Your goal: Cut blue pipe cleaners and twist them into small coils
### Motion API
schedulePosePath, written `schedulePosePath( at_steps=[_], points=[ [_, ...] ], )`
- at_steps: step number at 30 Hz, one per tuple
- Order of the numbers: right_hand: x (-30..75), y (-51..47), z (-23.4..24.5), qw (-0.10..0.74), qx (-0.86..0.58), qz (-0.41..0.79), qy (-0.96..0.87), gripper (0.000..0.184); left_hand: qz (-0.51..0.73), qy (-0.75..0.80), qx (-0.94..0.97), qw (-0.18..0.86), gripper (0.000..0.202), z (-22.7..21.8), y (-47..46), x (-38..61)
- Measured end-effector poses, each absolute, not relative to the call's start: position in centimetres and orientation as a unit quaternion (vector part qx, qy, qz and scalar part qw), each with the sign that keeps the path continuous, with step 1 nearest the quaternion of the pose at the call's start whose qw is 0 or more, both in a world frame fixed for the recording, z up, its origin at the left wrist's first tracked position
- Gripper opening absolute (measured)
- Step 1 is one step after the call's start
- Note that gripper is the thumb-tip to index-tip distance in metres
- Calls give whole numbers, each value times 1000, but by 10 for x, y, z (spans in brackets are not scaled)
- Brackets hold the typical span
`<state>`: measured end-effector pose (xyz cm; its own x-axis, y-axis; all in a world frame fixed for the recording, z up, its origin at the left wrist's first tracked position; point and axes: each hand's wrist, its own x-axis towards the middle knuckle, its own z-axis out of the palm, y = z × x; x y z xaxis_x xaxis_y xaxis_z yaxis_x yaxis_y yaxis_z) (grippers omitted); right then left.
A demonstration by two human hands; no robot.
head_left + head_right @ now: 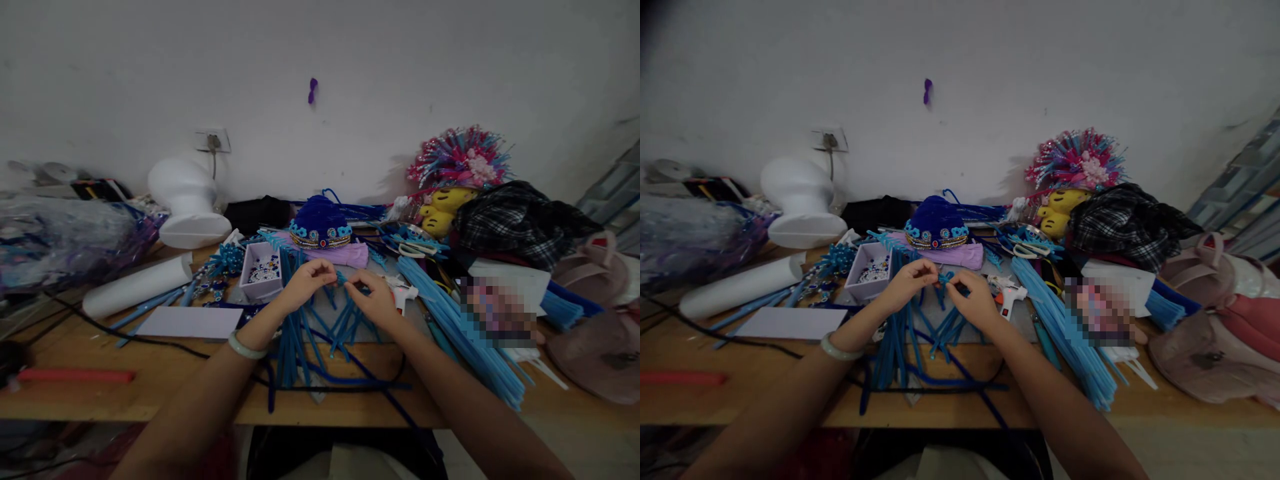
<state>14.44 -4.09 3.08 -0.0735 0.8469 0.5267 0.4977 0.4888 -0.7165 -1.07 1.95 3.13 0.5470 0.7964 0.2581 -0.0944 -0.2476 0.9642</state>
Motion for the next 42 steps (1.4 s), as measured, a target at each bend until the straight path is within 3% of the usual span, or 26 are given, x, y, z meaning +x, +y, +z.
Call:
schedulePosePath(
  at_steps=[5,9,18,24,31,36,42],
  points=[
    [144,-39,30,486,-468,293,-677,12,395,243,771,437,11,36,22,-19],
    [142,-39,32,483,-455,388,-639,17,385,235,798,400,10,39,20,-21],
    [141,-37,30,452,-456,436,-630,27,361,261,717,537,24,39,13,-12],
    [136,-39,30,436,-452,438,-643,29,293,293,733,540,35,36,14,-12],
    [136,-38,33,441,-477,407,-642,25,305,300,667,610,33,36,14,-10],
    [137,-38,31,437,-474,449,-619,25,293,270,612,683,32,39,15,-14],
    [129,-39,27,532,-422,516,-522,26,407,216,514,723,19,36,12,-9]
  ],
)
